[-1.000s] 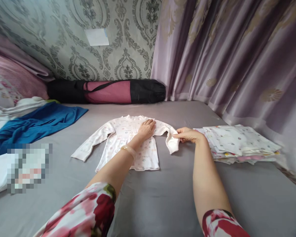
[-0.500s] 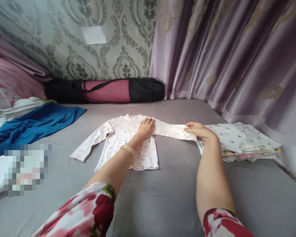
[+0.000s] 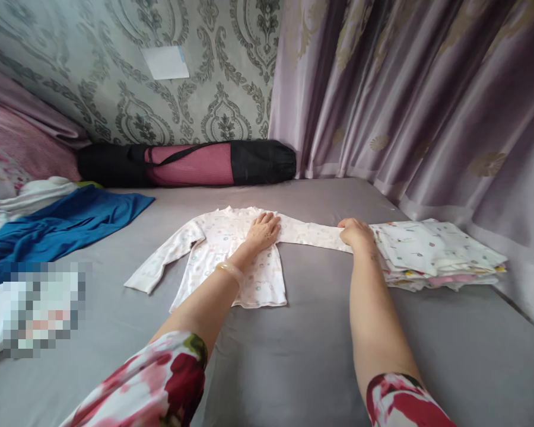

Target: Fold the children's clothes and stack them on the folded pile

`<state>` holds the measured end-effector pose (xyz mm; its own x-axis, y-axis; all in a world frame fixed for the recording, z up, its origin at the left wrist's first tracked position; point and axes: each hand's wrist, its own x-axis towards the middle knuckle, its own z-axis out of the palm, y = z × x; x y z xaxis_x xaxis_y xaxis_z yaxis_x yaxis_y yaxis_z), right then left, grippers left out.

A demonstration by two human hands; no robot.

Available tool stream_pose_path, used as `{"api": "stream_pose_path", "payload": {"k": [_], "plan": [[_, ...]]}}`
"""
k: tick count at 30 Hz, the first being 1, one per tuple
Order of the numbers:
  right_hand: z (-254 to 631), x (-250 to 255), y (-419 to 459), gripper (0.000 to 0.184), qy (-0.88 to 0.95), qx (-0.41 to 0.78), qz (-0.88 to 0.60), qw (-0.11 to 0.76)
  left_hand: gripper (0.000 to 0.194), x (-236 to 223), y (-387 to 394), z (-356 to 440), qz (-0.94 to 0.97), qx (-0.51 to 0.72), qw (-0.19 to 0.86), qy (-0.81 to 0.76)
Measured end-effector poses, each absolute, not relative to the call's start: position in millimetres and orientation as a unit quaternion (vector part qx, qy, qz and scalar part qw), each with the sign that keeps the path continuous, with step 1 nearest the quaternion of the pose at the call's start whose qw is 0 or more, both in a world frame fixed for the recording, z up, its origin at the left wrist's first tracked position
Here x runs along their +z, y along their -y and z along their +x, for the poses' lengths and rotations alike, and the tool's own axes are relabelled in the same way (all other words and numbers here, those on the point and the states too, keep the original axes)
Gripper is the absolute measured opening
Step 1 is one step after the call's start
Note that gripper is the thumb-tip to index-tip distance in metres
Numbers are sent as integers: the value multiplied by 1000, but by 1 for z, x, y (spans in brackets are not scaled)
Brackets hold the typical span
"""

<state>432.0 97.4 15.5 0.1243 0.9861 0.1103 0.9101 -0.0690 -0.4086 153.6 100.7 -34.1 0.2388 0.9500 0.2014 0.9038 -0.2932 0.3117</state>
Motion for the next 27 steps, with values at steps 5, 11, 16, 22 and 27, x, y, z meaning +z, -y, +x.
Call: {"api": "stream_pose_path", "payload": {"k": [5,11,16,22,27], "plan": [[388,12,-106,32,678,88,-709,174,50,-33,-97,161,783,151,45,-602],[298,-3,-89,55,806,188,-546,126,56,-36,-98,160,783,116,36,-611],[283,-12,-80,67,784,208,-579,86,57,-40,-100,159,784,101,39,-611],[300,-8,-80,70,740,173,-649,26,58,-37,-99,162,773,105,31,-625],[317,-4,-83,66,674,174,-718,-9,59,-35,-97,164,771,95,16,-630]]}}
